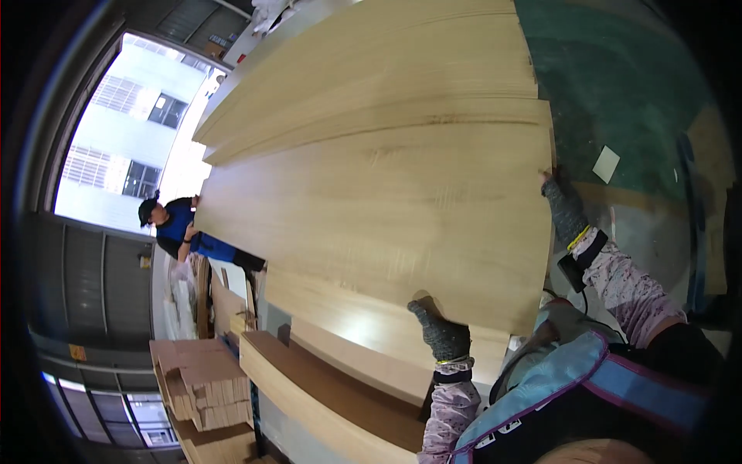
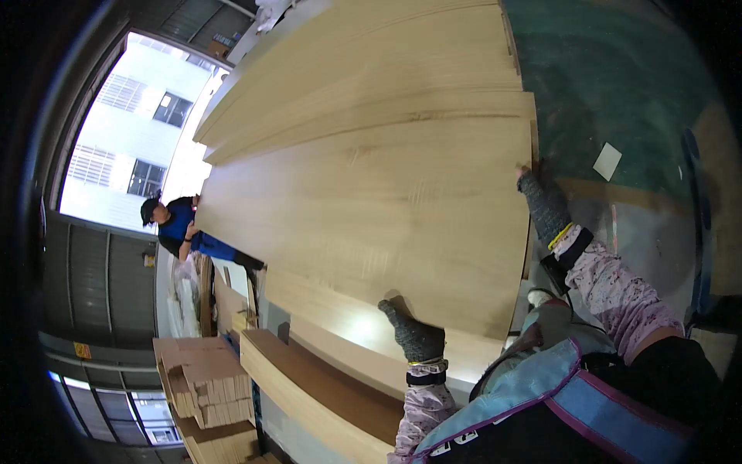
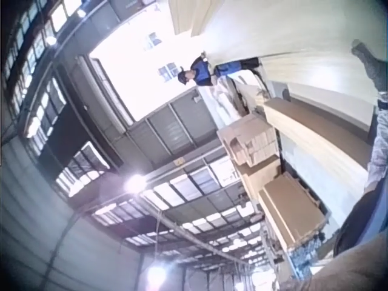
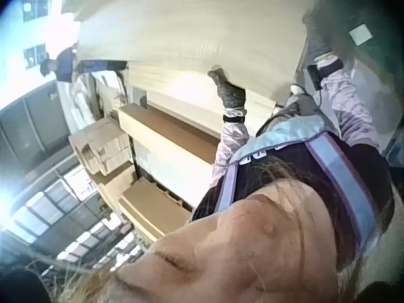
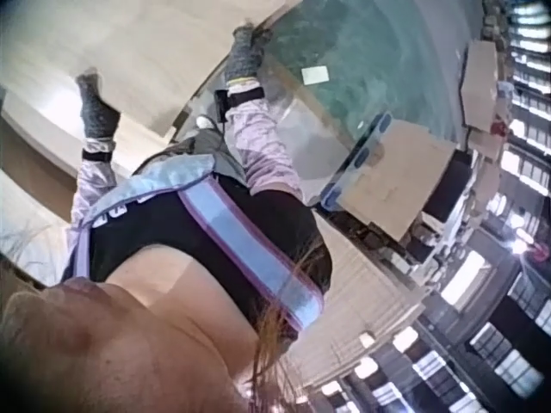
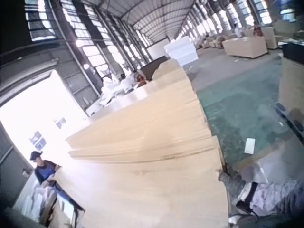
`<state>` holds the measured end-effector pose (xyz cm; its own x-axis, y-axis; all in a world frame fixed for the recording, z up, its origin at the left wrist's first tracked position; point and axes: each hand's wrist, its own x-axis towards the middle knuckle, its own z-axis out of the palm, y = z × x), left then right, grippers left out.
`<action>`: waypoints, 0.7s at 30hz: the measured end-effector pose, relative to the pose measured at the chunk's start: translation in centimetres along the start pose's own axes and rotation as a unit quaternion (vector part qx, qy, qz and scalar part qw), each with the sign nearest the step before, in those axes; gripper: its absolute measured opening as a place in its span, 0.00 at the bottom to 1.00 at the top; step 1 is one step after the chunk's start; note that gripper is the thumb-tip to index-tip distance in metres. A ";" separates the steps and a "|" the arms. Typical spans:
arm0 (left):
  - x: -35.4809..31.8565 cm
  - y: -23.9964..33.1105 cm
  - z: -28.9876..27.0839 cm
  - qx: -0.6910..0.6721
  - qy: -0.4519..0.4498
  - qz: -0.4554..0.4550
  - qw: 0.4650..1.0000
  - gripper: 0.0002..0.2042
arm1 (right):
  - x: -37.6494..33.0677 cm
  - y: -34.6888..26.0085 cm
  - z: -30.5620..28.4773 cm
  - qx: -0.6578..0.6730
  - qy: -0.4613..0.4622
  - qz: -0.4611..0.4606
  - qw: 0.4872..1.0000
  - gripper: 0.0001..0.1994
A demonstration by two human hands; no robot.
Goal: Moving large wooden boards from a stack to another location in a furniture factory.
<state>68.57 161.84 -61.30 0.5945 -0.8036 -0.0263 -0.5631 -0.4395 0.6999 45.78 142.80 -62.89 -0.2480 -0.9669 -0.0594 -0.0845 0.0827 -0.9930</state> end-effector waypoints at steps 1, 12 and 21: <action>0.6 -1.0 1.0 -0.184 0.033 0.007 0.982 0.26 | -0.3 -0.6 0.2 0.030 -0.023 -0.006 0.999 0.21; 2.7 -0.7 1.6 0.077 0.105 0.271 0.954 0.42 | 0.5 1.8 0.6 0.252 -0.073 0.042 0.964 0.22; 4.5 1.5 3.1 0.087 0.136 0.316 0.935 0.40 | -0.9 3.9 0.8 0.091 -0.088 0.016 0.992 0.18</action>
<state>68.66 156.30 -62.55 0.2225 -0.8032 0.5525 -0.9224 0.0102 0.3862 46.47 143.79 -66.75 -0.0735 -0.9929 -0.0932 0.1005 0.0856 -0.9912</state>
